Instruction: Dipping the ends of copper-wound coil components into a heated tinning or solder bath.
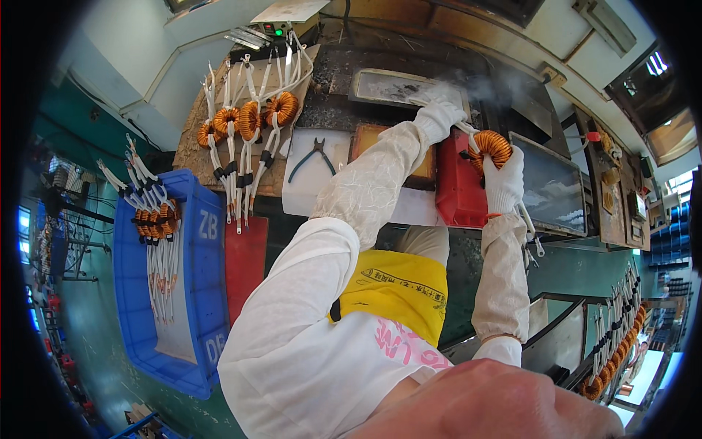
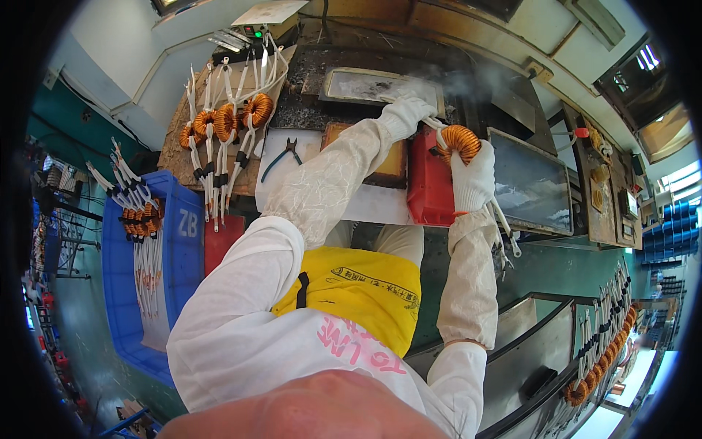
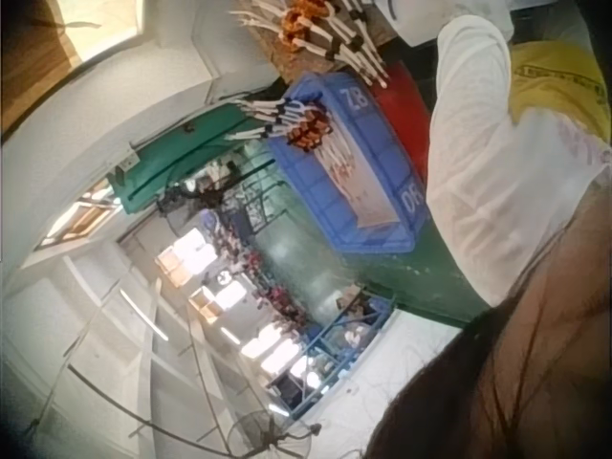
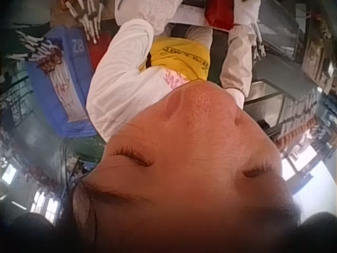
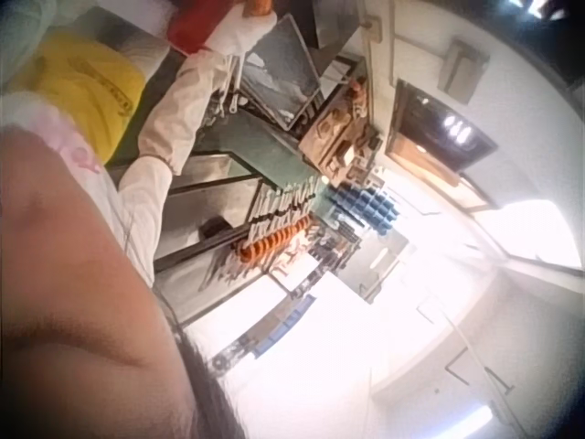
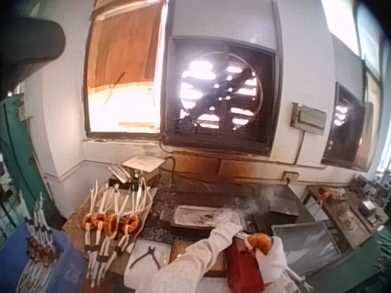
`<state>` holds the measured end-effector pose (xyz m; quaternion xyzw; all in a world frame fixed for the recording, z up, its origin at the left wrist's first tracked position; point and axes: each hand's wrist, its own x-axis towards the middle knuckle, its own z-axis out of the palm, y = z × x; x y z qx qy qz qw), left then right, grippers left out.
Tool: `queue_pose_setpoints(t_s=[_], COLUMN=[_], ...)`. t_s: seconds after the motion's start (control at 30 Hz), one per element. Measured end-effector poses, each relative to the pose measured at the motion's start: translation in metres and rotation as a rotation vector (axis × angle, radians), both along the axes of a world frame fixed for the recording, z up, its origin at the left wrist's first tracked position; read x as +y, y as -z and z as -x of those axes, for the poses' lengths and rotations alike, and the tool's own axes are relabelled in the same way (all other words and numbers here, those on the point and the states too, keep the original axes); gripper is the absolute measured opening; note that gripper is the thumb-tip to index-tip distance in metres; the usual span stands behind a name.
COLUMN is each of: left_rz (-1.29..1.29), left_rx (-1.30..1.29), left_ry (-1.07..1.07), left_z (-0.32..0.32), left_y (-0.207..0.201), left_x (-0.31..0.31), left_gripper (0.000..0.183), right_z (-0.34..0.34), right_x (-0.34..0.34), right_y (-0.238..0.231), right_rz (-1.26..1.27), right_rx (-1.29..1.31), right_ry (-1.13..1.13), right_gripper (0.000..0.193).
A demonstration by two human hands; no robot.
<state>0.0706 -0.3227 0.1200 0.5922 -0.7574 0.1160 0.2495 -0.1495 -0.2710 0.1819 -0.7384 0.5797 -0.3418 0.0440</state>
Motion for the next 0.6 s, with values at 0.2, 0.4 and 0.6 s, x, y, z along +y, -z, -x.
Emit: queue_pose_setpoints(t_s=[0.2,0.4,0.6], left_rz=[0.019,0.018,0.086], left_rx=[0.004,-0.086,-0.144], left_ry=[0.007,0.024,0.07], left_z=[0.004,0.014,0.024], left_y=[0.002,-0.005,-0.009], left_x=[-0.003,0.0,0.005], left_gripper=[0.022,0.02,0.015], right_z=[0.005,0.017,0.029], right_x=[0.006,0.011,0.02], right_y=[-0.004,-0.001,-0.003], right_rz=[-0.049,-0.047,-0.088], right_rx=[0.006,-0.013,-0.027], right_ry=[-0.011,-0.031,-0.007], right_gripper=[0.054,0.053,0.055])
